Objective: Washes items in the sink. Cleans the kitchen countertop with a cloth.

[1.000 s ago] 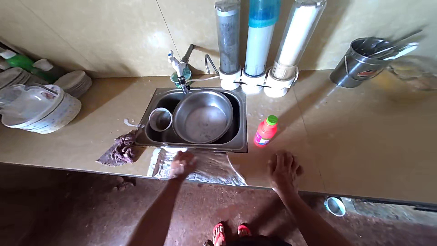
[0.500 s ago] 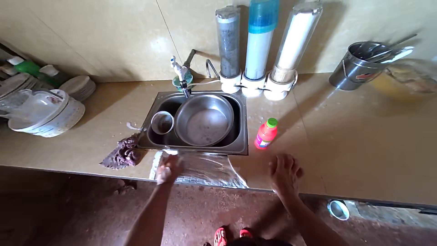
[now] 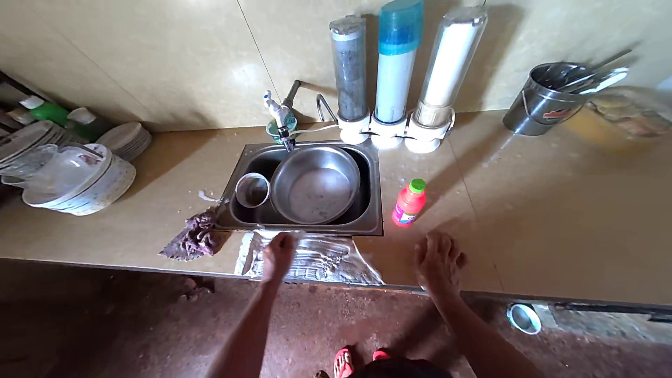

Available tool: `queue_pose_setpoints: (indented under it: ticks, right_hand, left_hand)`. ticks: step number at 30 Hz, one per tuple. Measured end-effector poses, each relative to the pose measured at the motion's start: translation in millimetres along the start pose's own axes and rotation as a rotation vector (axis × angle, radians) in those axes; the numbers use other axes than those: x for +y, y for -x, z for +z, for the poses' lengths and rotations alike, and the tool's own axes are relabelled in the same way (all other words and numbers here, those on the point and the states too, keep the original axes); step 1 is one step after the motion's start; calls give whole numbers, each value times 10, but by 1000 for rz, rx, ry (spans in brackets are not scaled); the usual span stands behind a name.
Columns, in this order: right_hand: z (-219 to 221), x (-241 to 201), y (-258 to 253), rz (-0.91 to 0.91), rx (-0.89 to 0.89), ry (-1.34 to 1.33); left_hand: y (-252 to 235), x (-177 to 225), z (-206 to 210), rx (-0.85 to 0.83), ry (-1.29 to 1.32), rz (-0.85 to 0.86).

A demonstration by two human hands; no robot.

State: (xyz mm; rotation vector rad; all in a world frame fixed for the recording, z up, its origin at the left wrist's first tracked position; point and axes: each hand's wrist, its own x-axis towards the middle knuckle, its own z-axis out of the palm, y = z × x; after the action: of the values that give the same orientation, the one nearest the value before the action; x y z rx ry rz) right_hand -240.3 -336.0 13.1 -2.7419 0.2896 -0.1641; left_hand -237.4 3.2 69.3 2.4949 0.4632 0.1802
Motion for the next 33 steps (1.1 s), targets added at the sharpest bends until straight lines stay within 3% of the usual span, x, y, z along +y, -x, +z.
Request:
queue_pose_setpoints:
  ticks: [2,5,7,10,13,15,17,19,22,26,29,33]
  right_hand:
    - [1,-3,4,6,-7,5]
    - [14,7,-5,10,-11,21]
    - [20,6,-12,15,-14,22]
    - [15,-1,-15,13,-20,21]
    - [59,30,-1,-24,55,6]
    - [42,59,-12,-39,56,3]
    - [43,71,-14,-37,32,13]
    - [37,37,-33,-11,6,7]
    - [34,18,-24,5,1,3]
    - [25,24,-16,-14,5,1]
    - [9,45,-17,-22,12,4]
    - [30,44,-14,-20,27,-5]
  left_hand:
    - [-122,-385,-158,91,-177,-12]
    - [-159,-796,-71,167,-382,142]
    - [-172,-689,13,151,-364,99]
    - [-64,-159,233,-8,-214,14]
    - [248,213,661,-70,-72,227]
    - [289,146,706,-80,-53,374]
    - [160,-186,465,-76,-141,310]
    - [-14,-489,139,-37,-242,100]
    - [15,-283,114,-25,-250,-48]
    - [492,436,815,-84,-117,271]
    - [552,369,935,-52,-25,456]
    - [107,-246,293,-32,-179,137]
